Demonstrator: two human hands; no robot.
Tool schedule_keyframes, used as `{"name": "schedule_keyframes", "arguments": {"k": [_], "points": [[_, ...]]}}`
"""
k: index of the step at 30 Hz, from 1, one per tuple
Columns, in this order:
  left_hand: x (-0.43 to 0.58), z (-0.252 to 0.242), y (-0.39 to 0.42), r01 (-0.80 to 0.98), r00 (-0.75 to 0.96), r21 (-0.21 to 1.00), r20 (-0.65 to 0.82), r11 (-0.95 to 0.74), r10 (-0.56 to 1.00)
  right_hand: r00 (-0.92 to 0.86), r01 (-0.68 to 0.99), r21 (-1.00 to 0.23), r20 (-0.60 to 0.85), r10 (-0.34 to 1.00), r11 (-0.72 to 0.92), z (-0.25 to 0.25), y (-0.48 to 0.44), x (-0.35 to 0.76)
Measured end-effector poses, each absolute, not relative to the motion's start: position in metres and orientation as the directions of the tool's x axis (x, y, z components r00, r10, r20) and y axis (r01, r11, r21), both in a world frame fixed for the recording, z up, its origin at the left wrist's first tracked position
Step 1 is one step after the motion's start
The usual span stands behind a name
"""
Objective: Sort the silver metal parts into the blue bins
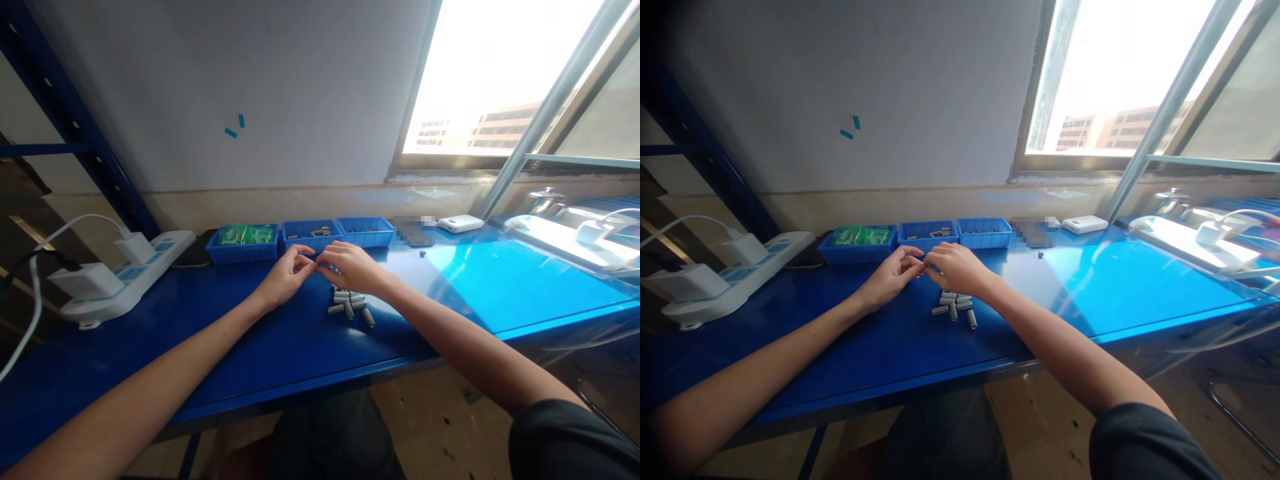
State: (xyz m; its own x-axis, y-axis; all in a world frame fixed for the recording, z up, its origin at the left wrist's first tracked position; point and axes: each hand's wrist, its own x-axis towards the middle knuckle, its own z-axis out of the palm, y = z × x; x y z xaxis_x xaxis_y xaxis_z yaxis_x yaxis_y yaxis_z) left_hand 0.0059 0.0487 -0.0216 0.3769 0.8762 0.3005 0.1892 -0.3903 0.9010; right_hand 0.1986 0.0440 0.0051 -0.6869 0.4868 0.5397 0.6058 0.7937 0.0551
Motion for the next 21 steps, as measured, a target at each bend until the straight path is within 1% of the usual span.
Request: {"name": "schedule_keyframes", "arguments": {"k": [2, 4, 6, 8, 9, 11, 12, 13, 14, 16, 17, 18, 19, 21], "points": [[0.006, -0.021, 0.048, 0.182, 0.367, 0.905, 0.3, -0.384, 0.88, -0.666, 0.602, 0.126, 0.625, 0.408, 0.789, 0.013, 0.04, 0.199], [0.005, -0.02, 0.049, 0.217, 0.352, 0.893, 0.305, -0.394, 0.885, -0.549, 0.651, 0.143, 0.767, 0.332, 0.746, 0.027, 0.039, 0.203], [0.003, -0.02, 0.048, 0.323, 0.367, 0.84, 0.313, -0.435, 0.876, -0.321, 0.766, 0.058, 0.897, 0.303, 0.64, 0.042, 0.045, 0.214], [0.003, -0.02, 0.047, 0.464, 0.419, 0.732, 0.315, -0.499, 0.852, -0.079, 0.885, -0.096, 0.933, 0.351, 0.456, 0.052, 0.058, 0.231], [0.003, -0.02, 0.045, 0.527, 0.449, 0.665, 0.31, -0.529, 0.838, -0.043, 0.922, -0.132, 0.899, 0.435, 0.365, 0.052, 0.065, 0.243], [0.003, -0.018, 0.042, 0.613, 0.499, 0.543, 0.297, -0.574, 0.814, 0.015, 0.968, -0.18, 0.744, 0.668, 0.178, 0.045, 0.078, 0.272], [0.003, -0.017, 0.041, 0.635, 0.519, 0.498, 0.291, -0.591, 0.804, 0.077, 0.976, -0.2, 0.674, 0.735, 0.082, 0.037, 0.083, 0.288], [0.003, -0.017, 0.039, 0.649, 0.535, 0.464, 0.285, -0.603, 0.795, 0.144, 0.978, -0.207, 0.63, 0.763, -0.013, 0.028, 0.085, 0.306], [0.003, -0.016, 0.039, 0.658, 0.547, 0.44, 0.279, -0.612, 0.789, 0.212, 0.972, -0.209, 0.615, 0.76, -0.103, 0.017, 0.087, 0.324], [0.003, -0.015, 0.038, 0.665, 0.564, 0.414, 0.269, -0.622, 0.781, 0.309, 0.951, -0.203, 0.571, 0.761, -0.234, -0.004, 0.085, 0.359], [0.003, -0.015, 0.039, 0.667, 0.568, 0.406, 0.265, -0.625, 0.779, 0.338, 0.941, -0.196, 0.523, 0.782, -0.276, -0.014, 0.083, 0.374], [0.003, -0.015, 0.039, 0.67, 0.572, 0.398, 0.262, -0.627, 0.777, 0.334, 0.942, -0.182, 0.465, 0.82, -0.281, -0.021, 0.081, 0.388], [0.003, -0.015, 0.039, 0.672, 0.575, 0.389, 0.26, -0.629, 0.776, 0.298, 0.954, -0.162, 0.416, 0.859, -0.253, -0.028, 0.079, 0.398], [0.003, -0.015, 0.04, 0.677, 0.582, 0.371, 0.26, -0.636, 0.77, 0.251, 0.966, -0.152, 0.37, 0.895, -0.208, -0.036, 0.077, 0.412]]}}
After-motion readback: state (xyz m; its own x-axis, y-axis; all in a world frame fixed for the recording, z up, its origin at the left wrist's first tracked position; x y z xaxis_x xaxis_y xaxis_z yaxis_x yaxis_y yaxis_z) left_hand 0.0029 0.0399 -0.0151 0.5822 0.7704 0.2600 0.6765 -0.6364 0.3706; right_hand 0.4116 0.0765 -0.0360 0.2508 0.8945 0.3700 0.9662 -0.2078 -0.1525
